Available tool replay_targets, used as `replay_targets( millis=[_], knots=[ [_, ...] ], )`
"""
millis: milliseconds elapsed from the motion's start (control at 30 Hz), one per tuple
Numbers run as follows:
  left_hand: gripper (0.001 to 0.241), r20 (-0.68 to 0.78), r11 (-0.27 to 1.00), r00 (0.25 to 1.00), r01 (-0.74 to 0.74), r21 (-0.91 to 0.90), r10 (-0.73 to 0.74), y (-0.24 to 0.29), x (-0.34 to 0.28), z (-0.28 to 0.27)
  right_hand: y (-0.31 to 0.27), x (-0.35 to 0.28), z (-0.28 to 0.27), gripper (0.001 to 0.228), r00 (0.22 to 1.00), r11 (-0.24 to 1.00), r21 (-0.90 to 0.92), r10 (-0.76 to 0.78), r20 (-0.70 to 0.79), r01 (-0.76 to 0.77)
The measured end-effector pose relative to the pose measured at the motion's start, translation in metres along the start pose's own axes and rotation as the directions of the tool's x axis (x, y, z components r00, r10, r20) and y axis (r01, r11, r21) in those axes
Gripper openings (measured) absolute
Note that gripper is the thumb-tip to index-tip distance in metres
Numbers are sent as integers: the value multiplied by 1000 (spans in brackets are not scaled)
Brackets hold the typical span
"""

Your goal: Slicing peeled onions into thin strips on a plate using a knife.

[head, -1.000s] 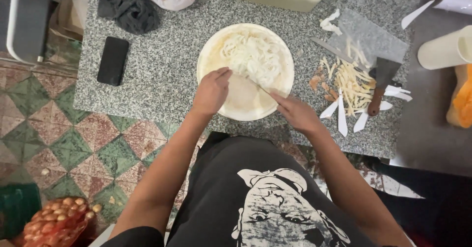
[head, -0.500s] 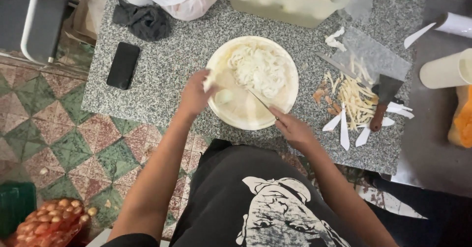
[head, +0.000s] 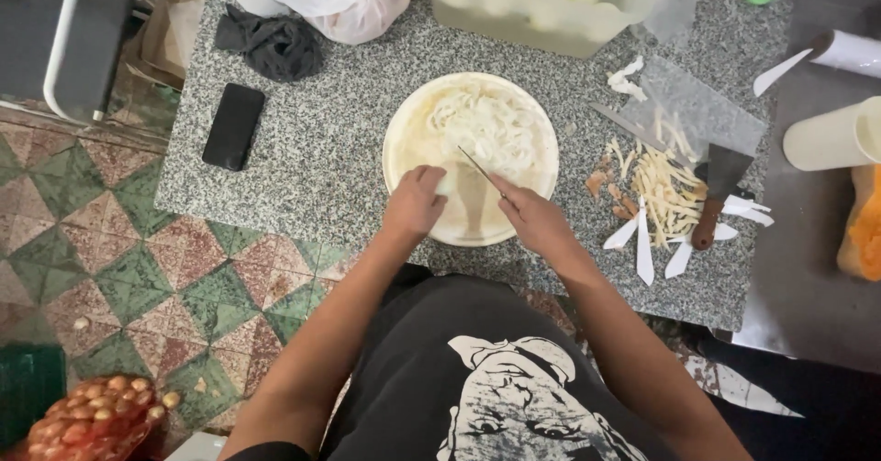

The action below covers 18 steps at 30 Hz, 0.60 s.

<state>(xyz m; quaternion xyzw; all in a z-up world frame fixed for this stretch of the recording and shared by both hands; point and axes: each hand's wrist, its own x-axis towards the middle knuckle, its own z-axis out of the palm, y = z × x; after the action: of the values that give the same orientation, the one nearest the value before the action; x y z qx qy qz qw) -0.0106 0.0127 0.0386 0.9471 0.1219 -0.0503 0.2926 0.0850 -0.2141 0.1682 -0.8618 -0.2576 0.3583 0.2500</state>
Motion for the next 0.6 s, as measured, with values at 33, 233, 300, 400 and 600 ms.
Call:
replay_targets(
  millis=[33,233,300,400,600],
  knots=[
    [52,-10,1000,1000,-8,-6,8,6,0,0,2,0,1,53,1000,1000,-7,0,2,0],
    [48,-48,997,996,-75,-23,74,14,-9,8,25,-26,34,55,1000,989,147,29,7,-29],
    [46,-65,994,993,-104,-17,102,17,-14,4,17,-39,36,55,997,981,182,68,19,-70],
    [43,-91,988,984,-155,12,156,17,-15,4,6,-48,41,55,994,971,213,109,24,-112],
    [41,-110,972,966,-231,39,234,4,-10,16,8,-24,49,53,1000,977,212,-7,-16,10]
  ],
)
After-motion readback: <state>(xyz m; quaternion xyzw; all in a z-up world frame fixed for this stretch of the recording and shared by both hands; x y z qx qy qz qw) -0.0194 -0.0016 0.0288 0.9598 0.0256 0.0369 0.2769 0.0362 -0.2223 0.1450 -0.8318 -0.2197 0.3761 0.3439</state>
